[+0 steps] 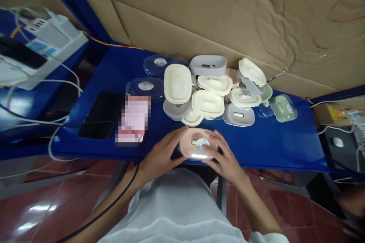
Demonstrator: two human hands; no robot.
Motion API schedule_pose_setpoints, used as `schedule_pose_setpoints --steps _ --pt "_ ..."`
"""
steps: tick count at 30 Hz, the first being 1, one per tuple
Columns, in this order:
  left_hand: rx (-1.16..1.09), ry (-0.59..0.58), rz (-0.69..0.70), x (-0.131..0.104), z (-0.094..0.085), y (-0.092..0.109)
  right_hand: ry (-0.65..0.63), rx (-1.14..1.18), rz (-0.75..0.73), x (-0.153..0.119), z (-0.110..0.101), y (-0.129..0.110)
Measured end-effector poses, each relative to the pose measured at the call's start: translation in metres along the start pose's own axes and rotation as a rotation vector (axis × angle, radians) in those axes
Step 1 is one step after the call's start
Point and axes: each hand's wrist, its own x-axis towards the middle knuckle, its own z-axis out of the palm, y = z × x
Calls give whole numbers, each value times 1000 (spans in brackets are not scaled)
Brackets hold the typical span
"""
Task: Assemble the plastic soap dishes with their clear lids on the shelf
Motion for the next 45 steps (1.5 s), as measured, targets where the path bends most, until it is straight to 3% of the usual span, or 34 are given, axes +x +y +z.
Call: schedule_pose_setpoints --steps 3,6,9,12,15,18,21,25,28,32,36,41,45 --pt "25 3 -4 -4 1 0 45 -42 85 -24 -10 3" --pt "29 36 -33 -5 2 0 169 -118 302 -69 -28 20" --pt "44 68 -43 -4 2 0 354 -280 526 -119 -47 54" --pt "69 85 -38 -1 2 1 500 -407 665 -150 -66 98" --pt "85 87 -21 0 2 2 516 -488 707 -148 -81 137" --pt "90 99 -16 1 1 4 474 -647 725 -116 -85 153" --pt "104 117 -17 2 1 7 369 -596 566 -67 -75 138" --pt "131 140 -3 3 2 8 190 -395 278 0 -50 92" --pt "137 148 20 4 3 8 126 -333 178 43 -32 63" --pt "127 158 44 3 3 7 84 -274 92 80 -21 49" --pt "95 194 58 -1 2 10 202 -238 52 79 -25 40" --pt "117 390 31 -3 2 15 221 -243 -16 51 -31 16" --pt "144 352 126 -4 2 15 281 -248 -24 34 -28 -5"
